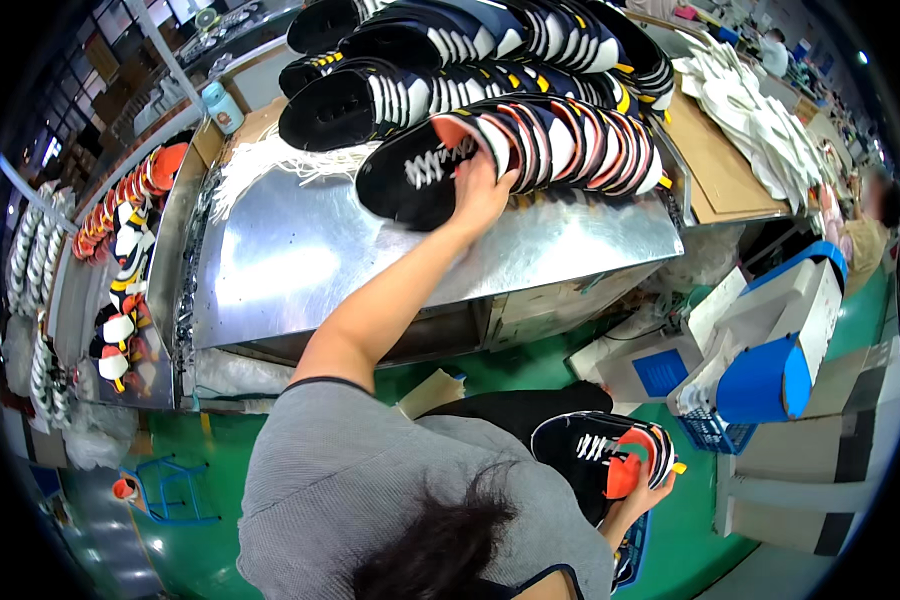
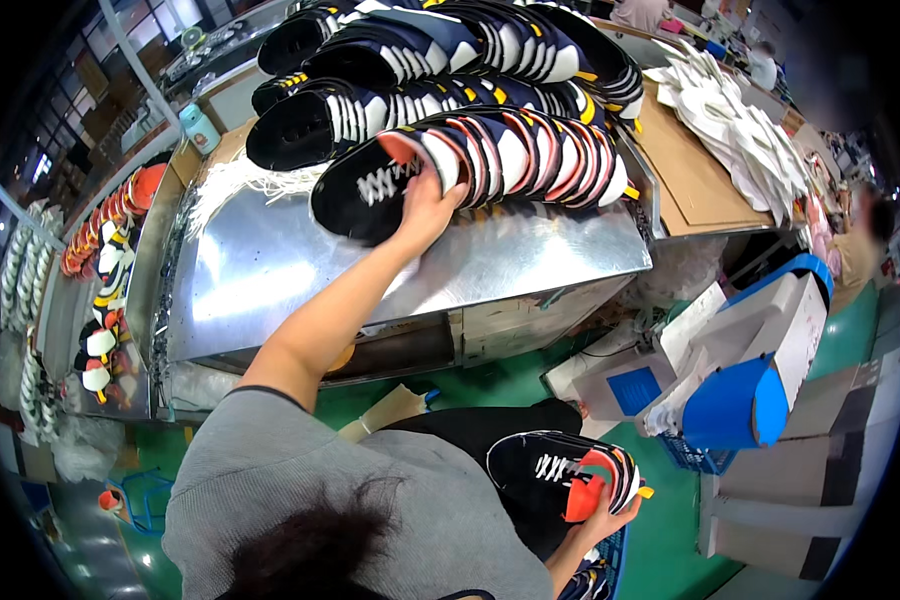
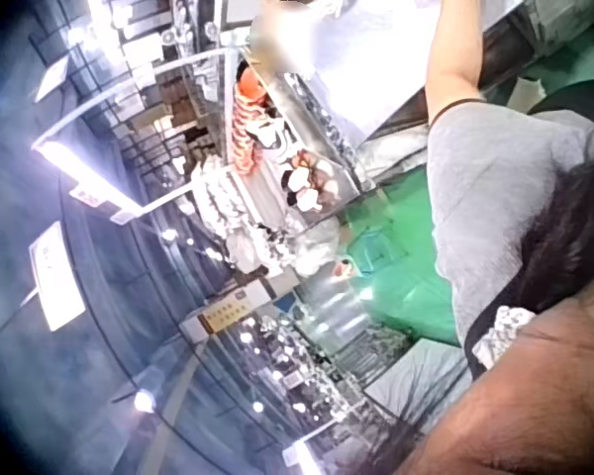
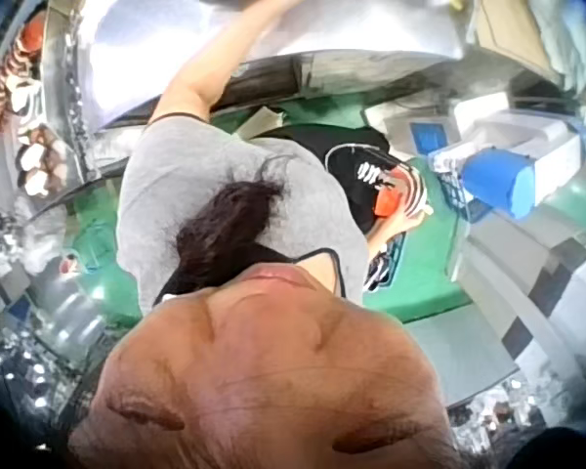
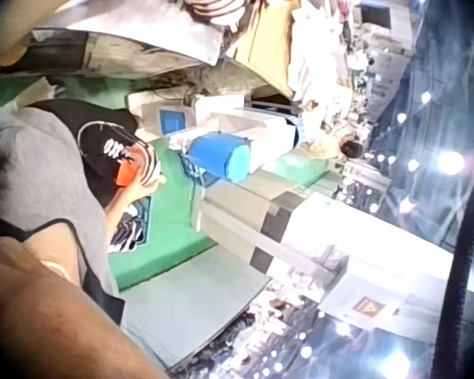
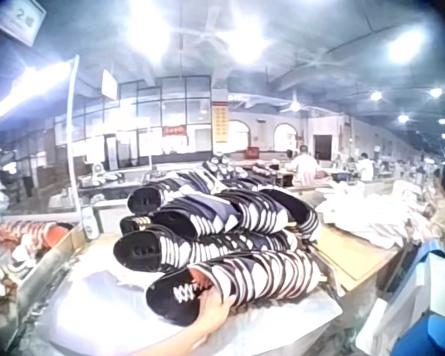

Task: The person gathers white laces from a table, places them into a blue basket containing shoe uppers, and then individually processes the shoe uppers by applying a small yellow tool to the heel area before placing them back into another blue basket.

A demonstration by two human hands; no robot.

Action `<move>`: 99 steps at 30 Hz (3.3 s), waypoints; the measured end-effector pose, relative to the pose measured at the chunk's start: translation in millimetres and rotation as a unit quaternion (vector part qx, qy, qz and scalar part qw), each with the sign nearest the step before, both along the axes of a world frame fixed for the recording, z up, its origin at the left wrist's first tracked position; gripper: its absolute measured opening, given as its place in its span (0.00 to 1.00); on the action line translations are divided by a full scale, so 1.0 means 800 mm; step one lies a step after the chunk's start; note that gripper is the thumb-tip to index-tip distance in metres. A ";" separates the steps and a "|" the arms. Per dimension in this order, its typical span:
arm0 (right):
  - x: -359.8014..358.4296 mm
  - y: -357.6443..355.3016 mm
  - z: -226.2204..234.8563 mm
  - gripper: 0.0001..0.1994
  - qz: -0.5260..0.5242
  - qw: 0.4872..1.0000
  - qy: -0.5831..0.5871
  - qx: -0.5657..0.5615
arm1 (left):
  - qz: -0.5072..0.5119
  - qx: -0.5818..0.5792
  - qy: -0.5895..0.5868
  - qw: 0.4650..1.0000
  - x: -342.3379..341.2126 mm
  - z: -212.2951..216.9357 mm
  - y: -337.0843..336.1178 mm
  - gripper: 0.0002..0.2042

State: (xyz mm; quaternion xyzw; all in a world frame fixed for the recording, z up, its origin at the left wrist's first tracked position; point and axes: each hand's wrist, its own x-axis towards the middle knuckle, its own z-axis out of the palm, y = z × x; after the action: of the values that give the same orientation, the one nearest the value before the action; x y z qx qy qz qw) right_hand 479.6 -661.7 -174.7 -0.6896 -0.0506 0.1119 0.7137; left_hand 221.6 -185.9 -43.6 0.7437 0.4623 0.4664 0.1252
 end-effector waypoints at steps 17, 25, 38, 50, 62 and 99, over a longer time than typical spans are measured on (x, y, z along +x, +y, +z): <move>-0.003 0.019 0.082 0.37 0.015 1.000 -0.002 -0.005 | -0.608 -0.540 -0.080 0.576 0.130 -0.012 -0.338 0.19; 0.002 -0.022 0.092 0.17 -0.006 0.999 0.001 0.038 | -0.574 -0.637 -0.082 0.508 0.249 -0.057 -0.429 0.28; 0.069 0.032 0.087 0.20 0.102 0.979 -0.066 -0.162 | -0.479 -0.577 -0.025 0.661 0.296 -0.066 -0.346 0.21; 0.174 0.088 0.033 0.05 0.130 0.976 0.154 0.083 | -0.434 -0.617 -0.117 0.646 0.389 -0.112 -0.314 0.17; 0.123 0.002 0.043 0.09 0.014 0.948 0.194 0.252 | -0.361 -0.591 -0.052 0.719 0.254 -0.065 -0.325 0.18; 0.033 0.052 -0.109 0.06 0.138 0.918 0.352 0.124 | -0.140 -0.321 -0.268 0.898 -0.019 0.151 -0.254 0.22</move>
State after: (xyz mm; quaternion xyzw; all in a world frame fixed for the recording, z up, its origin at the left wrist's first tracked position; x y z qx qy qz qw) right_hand 506.2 -620.3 -262.2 -0.4978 0.0956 0.4375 0.7428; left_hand 206.2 -389.1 76.8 0.5676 0.4268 0.4517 0.5401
